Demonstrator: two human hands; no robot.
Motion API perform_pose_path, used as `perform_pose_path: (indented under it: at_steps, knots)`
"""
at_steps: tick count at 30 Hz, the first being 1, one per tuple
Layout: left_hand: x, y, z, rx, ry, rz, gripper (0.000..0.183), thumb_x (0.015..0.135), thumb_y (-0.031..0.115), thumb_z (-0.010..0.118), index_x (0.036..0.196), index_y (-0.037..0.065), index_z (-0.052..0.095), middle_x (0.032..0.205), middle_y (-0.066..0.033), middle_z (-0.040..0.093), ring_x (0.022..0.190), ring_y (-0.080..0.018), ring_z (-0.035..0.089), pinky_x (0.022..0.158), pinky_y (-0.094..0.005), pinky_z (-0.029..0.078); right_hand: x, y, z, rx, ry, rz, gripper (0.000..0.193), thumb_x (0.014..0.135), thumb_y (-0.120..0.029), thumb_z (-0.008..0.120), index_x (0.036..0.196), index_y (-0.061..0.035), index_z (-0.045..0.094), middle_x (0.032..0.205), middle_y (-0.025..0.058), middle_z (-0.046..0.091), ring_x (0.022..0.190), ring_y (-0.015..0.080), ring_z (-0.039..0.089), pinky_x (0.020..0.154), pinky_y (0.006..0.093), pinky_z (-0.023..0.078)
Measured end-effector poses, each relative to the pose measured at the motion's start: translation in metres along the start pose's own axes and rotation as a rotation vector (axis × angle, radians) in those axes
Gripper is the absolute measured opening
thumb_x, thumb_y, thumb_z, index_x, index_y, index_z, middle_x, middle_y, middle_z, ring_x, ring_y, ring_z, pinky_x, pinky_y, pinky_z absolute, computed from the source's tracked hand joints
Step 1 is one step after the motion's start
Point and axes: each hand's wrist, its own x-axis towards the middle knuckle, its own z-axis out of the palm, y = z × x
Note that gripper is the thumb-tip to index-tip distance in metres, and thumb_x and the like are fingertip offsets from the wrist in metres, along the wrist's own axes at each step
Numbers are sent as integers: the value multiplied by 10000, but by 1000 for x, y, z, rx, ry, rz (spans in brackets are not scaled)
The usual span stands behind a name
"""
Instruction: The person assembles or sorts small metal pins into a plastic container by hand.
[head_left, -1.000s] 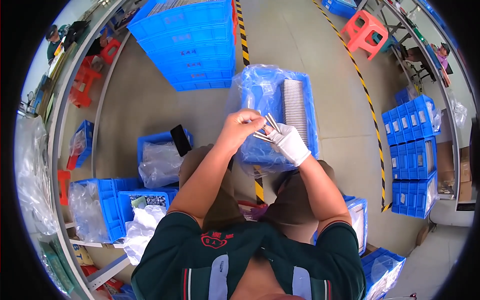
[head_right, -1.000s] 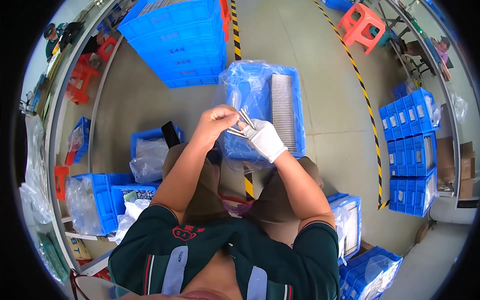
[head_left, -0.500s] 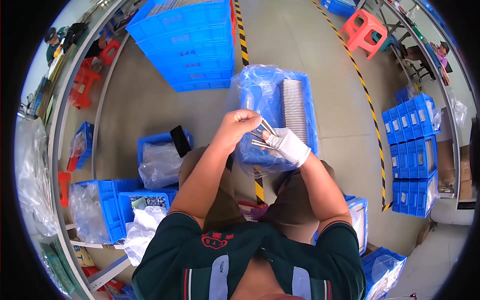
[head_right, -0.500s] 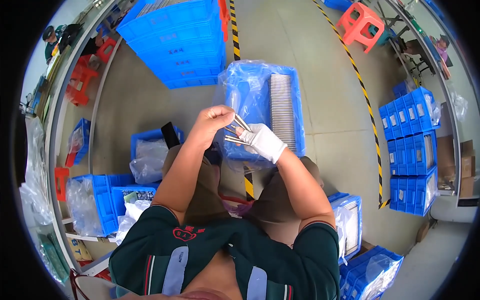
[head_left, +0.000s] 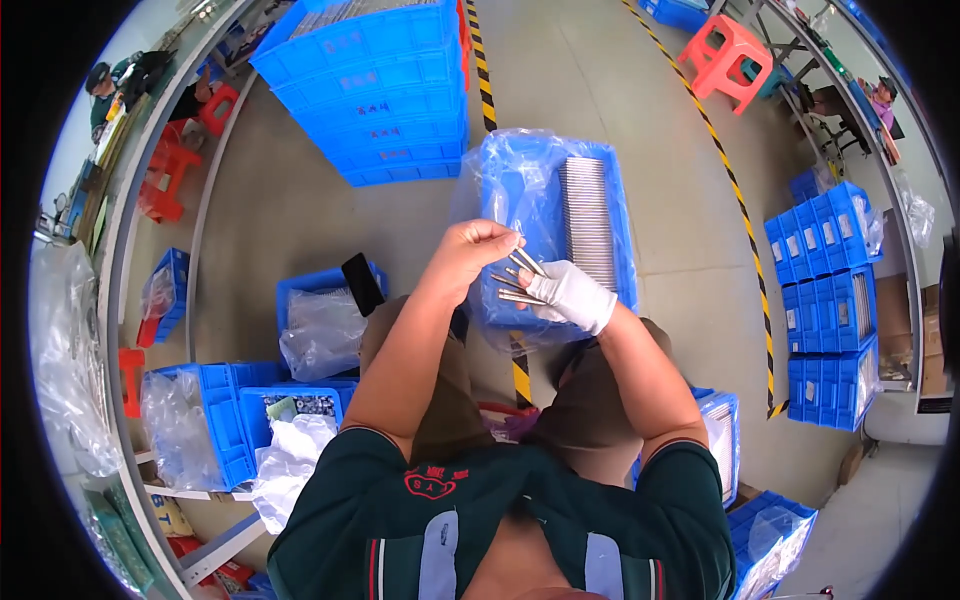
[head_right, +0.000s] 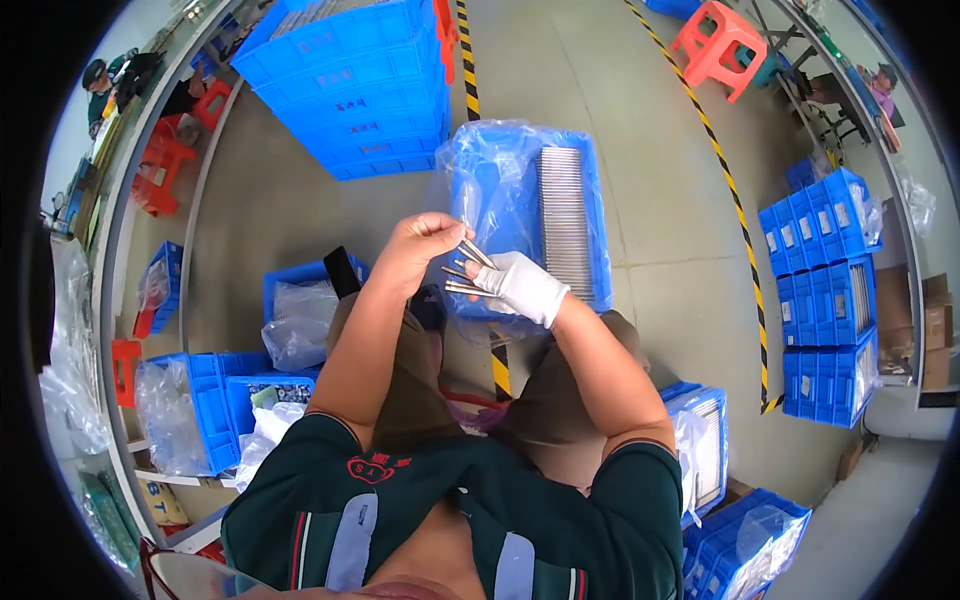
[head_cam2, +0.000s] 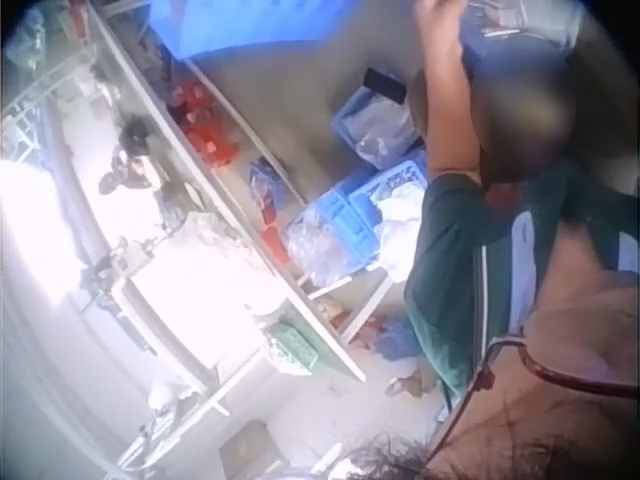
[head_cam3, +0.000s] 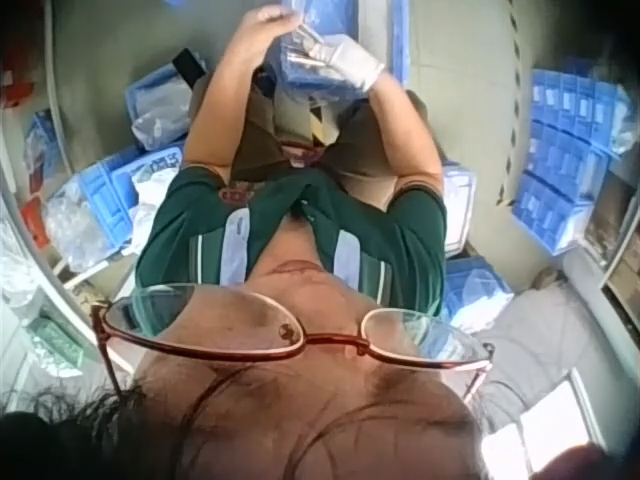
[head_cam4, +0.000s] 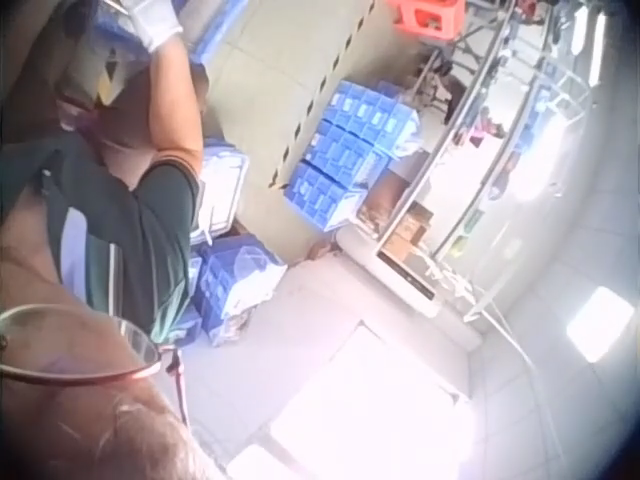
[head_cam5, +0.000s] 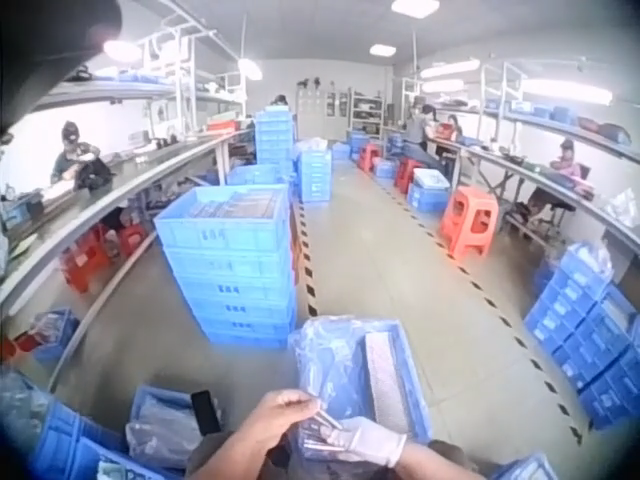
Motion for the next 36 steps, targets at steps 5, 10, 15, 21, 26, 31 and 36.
perform_pose_path:
  at_steps: [5,10,15,21,26,31,36]
  knots:
    - [1,2,-2,63,-38,-9,163,802,134,596,859,-19,612,806,-58,608,728,-110,552,707,-258,430,0,1,0,21,19,-10,392,831,-418,536,888,-32,574,689,-3,531,509,41,398,437,176,312]
    - [-2,-1,-1,53,-71,-11,179,803,141,597,871,-24,608,807,-58,606,733,-111,552,705,-259,428,3,8,-1,51,15,-10,381,831,-413,540,859,-35,570,669,-11,510,516,44,404,441,179,315]
    - [-4,-1,0,63,-73,-66,172,825,160,572,869,-4,600,810,-48,603,777,-111,552,724,-268,426,2,11,2,53,56,-47,369,824,-404,556,806,-36,563,643,-20,486,510,45,400,434,189,312]
    - [1,-15,11,-249,30,14,198,865,231,515,848,42,574,842,-68,596,823,-143,556,719,-287,439,6,19,-3,154,-128,-33,228,798,-267,618,733,-88,491,512,-45,378,419,52,351,371,198,245]
    - [-1,-21,30,59,-282,-136,195,873,217,496,872,28,544,884,-64,583,817,-132,546,740,-275,432,20,34,2,-28,-163,12,156,779,-192,623,737,-99,505,501,-19,442,406,81,412,354,223,280]
    - [10,-21,24,-117,-103,-169,217,874,247,491,874,37,547,860,-59,595,810,-116,540,732,-262,418,29,17,-13,-1,-151,97,136,806,-197,600,824,-83,527,625,-11,495,502,81,466,424,217,359]
    - [12,-8,15,-105,166,-7,232,873,313,484,849,89,540,856,-43,599,764,-94,524,694,-227,378,44,26,-96,-260,280,98,102,834,-126,541,881,-41,508,694,15,512,602,93,499,547,219,431]
